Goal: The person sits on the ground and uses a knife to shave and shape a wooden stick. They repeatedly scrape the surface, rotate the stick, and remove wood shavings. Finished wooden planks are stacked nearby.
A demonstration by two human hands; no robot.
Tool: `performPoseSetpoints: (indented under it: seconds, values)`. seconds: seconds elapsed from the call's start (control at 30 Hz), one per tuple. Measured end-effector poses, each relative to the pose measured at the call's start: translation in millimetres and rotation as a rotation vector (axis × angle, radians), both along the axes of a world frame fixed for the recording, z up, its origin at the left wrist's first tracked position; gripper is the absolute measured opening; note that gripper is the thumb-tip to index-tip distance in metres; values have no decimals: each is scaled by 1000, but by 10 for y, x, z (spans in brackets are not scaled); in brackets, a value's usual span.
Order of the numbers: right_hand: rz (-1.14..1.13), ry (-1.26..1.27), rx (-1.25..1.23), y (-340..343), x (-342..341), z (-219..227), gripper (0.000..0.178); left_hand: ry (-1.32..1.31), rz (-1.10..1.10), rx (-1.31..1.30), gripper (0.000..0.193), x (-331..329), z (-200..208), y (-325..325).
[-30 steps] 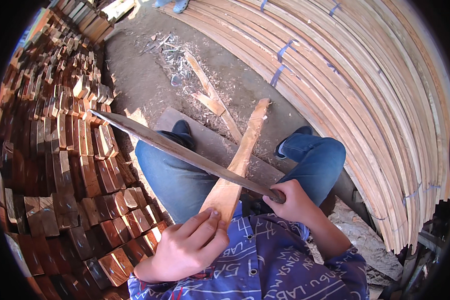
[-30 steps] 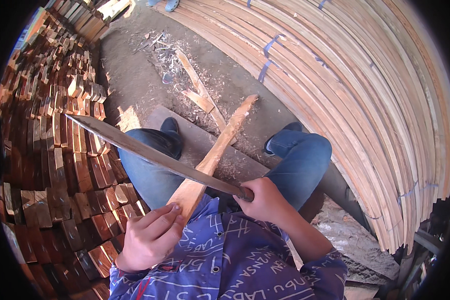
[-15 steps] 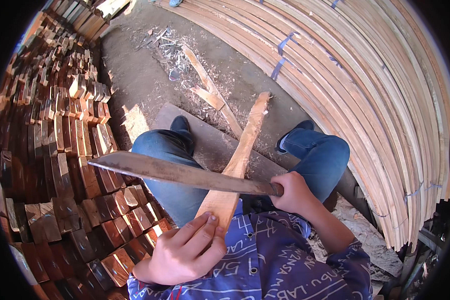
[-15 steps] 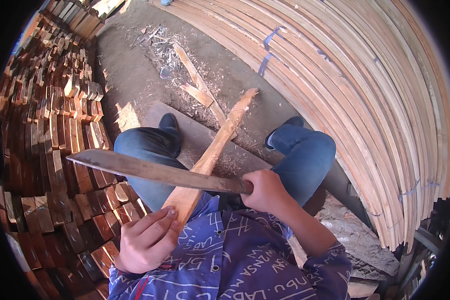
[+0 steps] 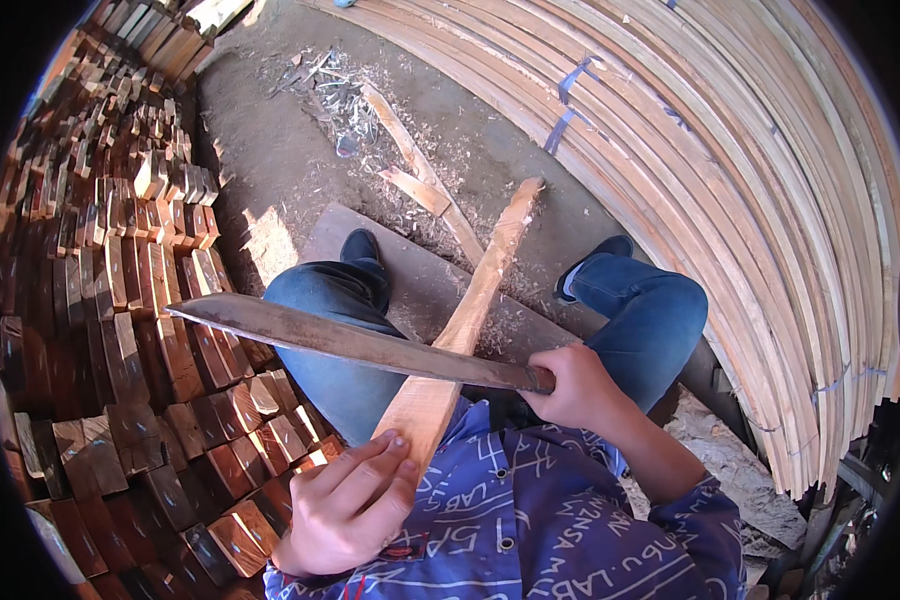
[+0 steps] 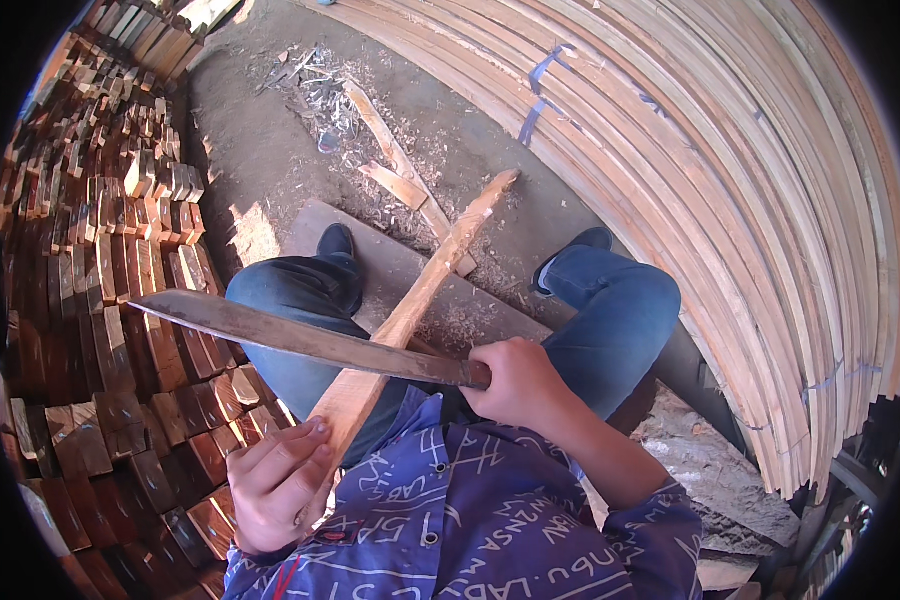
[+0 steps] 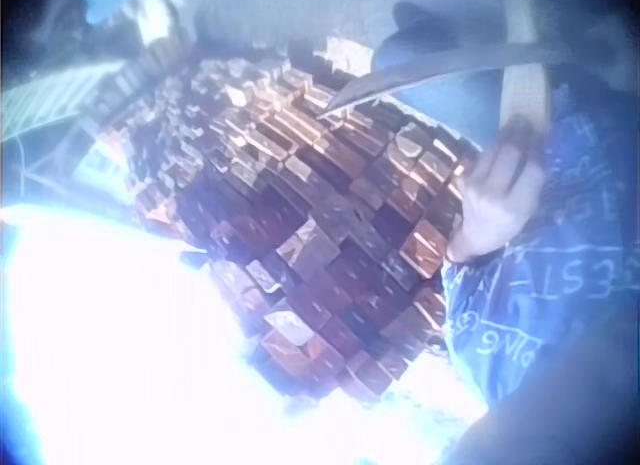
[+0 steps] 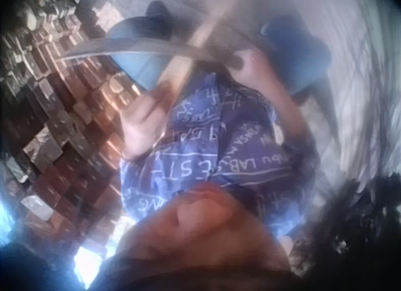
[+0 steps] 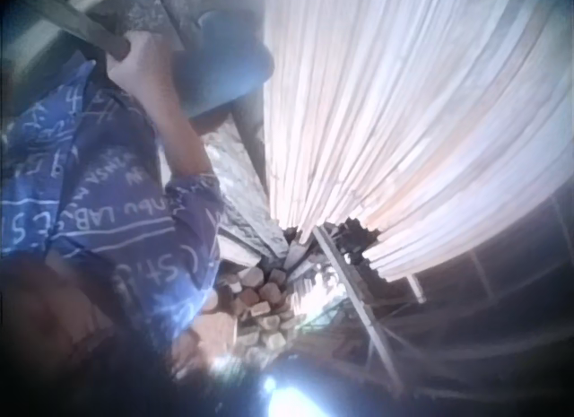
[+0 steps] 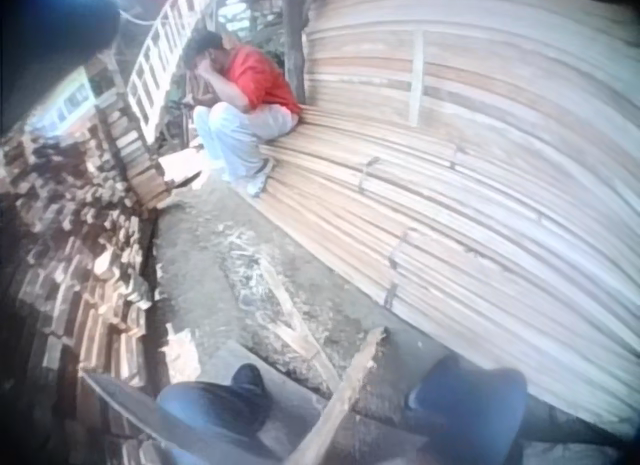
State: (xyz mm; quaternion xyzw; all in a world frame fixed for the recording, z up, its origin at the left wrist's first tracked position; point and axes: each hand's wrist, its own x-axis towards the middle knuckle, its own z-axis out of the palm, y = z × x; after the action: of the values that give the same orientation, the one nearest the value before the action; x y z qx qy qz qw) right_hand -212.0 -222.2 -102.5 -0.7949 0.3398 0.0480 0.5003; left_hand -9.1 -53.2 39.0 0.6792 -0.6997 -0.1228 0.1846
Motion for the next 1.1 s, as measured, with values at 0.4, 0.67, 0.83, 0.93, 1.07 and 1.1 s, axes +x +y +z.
performPoseSetpoints:
  seconds: [0.4, 0.67, 0.83, 0.93, 1.07, 1.1]
  values:
    - [-157, -179, 25, 247, 323, -231, 24, 371, 584, -69, 19, -53, -232, 250]
    - [-168, -5, -51, 169, 262, -552, 21, 362, 586, -45, 17, -106, -209, 256]
    - [-173, -64, 59, 291, 333, -158, 19, 378, 598, -51, 18, -110, -243, 278]
    - [-123, -169, 7, 274, 322, -92, 19, 347, 505, -64, 18, -150, -185, 226]
    - [-263, 140, -51, -30, 186, -653, 17, 374, 596, -52, 18, -125, -149, 171]
    - [-307, 207, -5, -101, 146, -782, 17, 379, 604, -49, 17, -125, -150, 174]
